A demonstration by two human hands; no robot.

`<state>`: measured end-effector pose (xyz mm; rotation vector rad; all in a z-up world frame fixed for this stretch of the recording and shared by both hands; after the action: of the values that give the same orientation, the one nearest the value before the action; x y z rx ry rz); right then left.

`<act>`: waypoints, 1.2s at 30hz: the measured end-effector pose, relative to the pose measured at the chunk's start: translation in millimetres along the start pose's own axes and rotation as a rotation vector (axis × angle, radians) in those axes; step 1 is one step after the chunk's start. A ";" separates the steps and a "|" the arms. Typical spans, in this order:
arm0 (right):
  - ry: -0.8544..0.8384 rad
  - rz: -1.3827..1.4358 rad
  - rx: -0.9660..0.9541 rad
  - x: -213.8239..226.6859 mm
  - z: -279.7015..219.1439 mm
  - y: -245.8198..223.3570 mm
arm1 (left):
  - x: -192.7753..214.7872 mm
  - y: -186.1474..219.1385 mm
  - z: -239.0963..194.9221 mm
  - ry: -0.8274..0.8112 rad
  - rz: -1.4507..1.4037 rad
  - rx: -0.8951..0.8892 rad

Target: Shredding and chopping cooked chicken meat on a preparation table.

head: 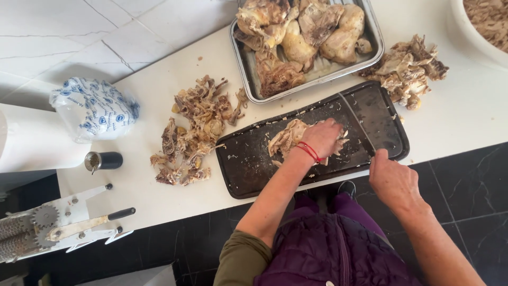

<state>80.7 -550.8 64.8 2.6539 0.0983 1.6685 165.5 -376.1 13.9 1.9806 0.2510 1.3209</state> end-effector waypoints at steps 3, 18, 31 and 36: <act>-0.046 -0.075 0.046 -17.2 10.7 -5.7 | -8.0 -5.7 -1.6 0.067 0.041 -0.016; -0.066 -0.110 0.074 -20.7 29.8 -22.3 | 12.5 10.1 -19.6 0.321 0.138 -0.018; -0.053 -0.119 0.104 -14.3 29.9 -34.1 | 8.0 8.3 -1.9 0.230 0.114 -0.057; -0.036 -0.077 0.009 -50.2 44.0 -51.2 | -7.4 -1.5 -3.6 0.221 0.141 -0.069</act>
<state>96.1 -501.3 -1.4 2.6484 0.2056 1.6009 159.4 -377.2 8.3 1.8231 0.1695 1.6204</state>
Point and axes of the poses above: each hand's wrist, its own z-axis towards the middle knuckle, its own x-axis out of the back of the hand, y = z × x, the point moved 5 cm from there along z, towards the middle knuckle, and after that the axes turned 15 degrees about -z, right-handed, at the moved point
